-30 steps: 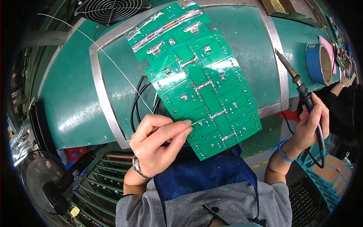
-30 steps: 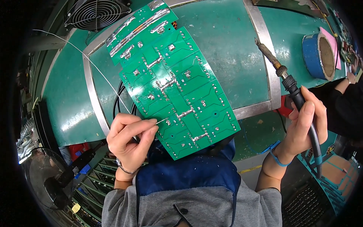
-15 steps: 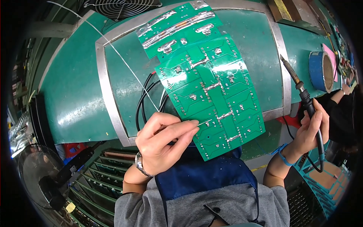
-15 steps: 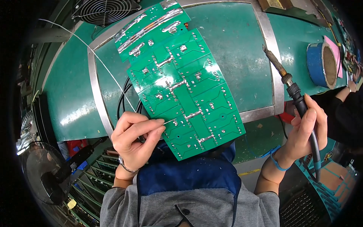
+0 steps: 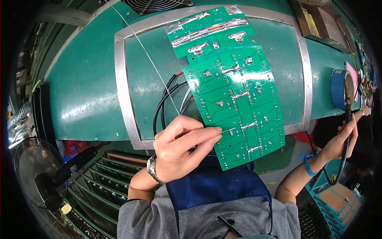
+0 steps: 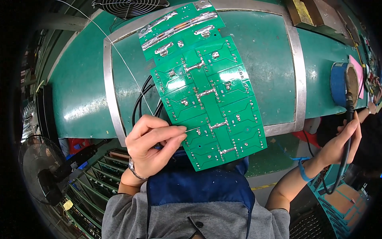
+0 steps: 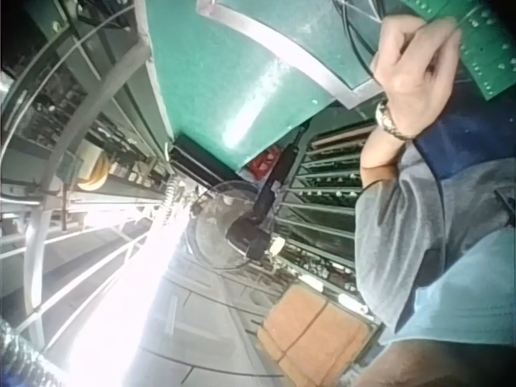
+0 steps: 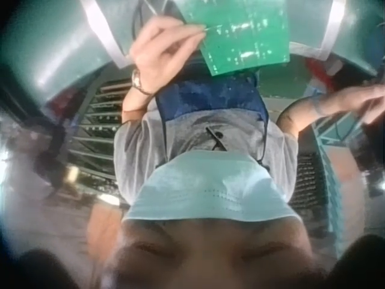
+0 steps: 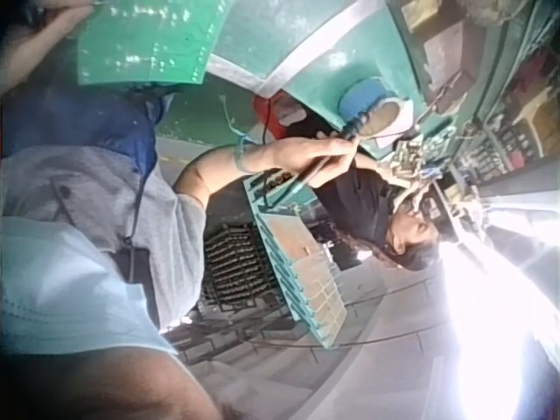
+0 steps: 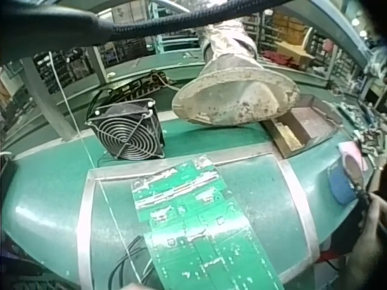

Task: The person solders components onto a circuit board using a soldering iron and solder wire, touches the attached wires and components, and hands the assembly to a coworker. The person then retrieves another circuit board assembly from an upper conveyor and begins soldering it.

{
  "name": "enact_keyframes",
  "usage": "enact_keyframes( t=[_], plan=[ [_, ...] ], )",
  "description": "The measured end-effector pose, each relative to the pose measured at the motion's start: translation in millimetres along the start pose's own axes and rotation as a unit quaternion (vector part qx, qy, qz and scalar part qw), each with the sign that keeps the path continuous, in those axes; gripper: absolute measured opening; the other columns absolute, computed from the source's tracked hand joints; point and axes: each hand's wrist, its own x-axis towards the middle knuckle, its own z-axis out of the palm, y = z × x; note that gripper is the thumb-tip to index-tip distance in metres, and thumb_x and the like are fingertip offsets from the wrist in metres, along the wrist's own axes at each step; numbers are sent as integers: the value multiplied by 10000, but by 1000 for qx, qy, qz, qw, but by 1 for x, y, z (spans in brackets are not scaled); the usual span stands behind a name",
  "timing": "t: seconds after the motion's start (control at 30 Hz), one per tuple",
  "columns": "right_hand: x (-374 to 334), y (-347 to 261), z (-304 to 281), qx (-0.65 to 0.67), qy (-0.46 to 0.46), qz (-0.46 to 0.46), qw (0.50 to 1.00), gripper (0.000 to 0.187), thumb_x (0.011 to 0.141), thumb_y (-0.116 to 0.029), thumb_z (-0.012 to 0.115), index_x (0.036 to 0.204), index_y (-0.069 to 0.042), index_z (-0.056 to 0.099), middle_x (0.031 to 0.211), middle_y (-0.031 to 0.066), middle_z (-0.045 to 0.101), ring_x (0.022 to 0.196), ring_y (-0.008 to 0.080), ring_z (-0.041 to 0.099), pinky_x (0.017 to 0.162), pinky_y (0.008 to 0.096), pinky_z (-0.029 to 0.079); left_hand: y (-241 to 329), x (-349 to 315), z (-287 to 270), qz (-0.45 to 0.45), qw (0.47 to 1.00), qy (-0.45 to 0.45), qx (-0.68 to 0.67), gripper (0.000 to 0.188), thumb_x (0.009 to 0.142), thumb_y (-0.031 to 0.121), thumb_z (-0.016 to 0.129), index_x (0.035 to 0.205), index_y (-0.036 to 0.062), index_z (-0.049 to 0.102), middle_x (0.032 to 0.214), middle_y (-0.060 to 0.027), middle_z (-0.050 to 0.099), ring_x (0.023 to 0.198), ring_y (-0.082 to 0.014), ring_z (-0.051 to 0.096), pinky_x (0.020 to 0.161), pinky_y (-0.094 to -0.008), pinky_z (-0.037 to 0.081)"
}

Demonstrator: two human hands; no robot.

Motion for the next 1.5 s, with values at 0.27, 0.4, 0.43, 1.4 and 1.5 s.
enact_keyframes(
  t=[0.27, 0.4, 0.43, 1.4, 1.5],
  plan=[
    [14, 35, 4, -54, -13, -41, 998, 277, 945, -204, 640, 1046, 46, 702, 847, 80, 693, 708, 112, 600, 628, 234, 474, 1, 1, -1, 14, 1000, 1, 8, 200, 738, -15, 790, 927, 36, 752, 841, -27, 575, 617, -74, 556, 516, -218, 430],
    [14, 29, 2, -60, -9, -32, 998, 283, 945, -211, 640, 1043, 46, 703, 857, 86, 695, 720, 116, 605, 627, 236, 475, 1, 1, -6, 3, 999, 27, 29, 223, 721, 7, 804, 932, 58, 755, 793, -30, 589, 586, -96, 551, 484, -232, 429],
    [13, 27, 1, -61, -13, -23, 998, 283, 948, -214, 637, 1050, 42, 702, 861, 83, 695, 714, 111, 598, 623, 231, 469, 0, 2, -11, 7, 998, 36, 51, 218, 725, 9, 802, 932, 57, 755, 796, -34, 591, 585, -99, 551, 488, -231, 431],
    [-101, -72, -19, 189, -342, -81, 917, 434, 880, -326, 703, 1141, -6, 570, 903, 129, 639, 676, 189, 571, 611, 284, 465, -54, 134, -73, 6, 992, -18, 128, 322, 916, 145, 636, 1223, 53, 612, 1063, -48, 624, 970, -128, 610, 707, -243, 506],
    [-106, -74, -21, 192, -343, -65, 917, 434, 867, -267, 716, 1165, -5, 538, 901, 122, 624, 673, 175, 519, 629, 281, 431, -63, 154, -68, 32, 994, -62, 90, 308, 957, 185, 582, 1223, 31, 605, 1068, -60, 619, 956, -139, 618, 749, -263, 507]
  ],
)
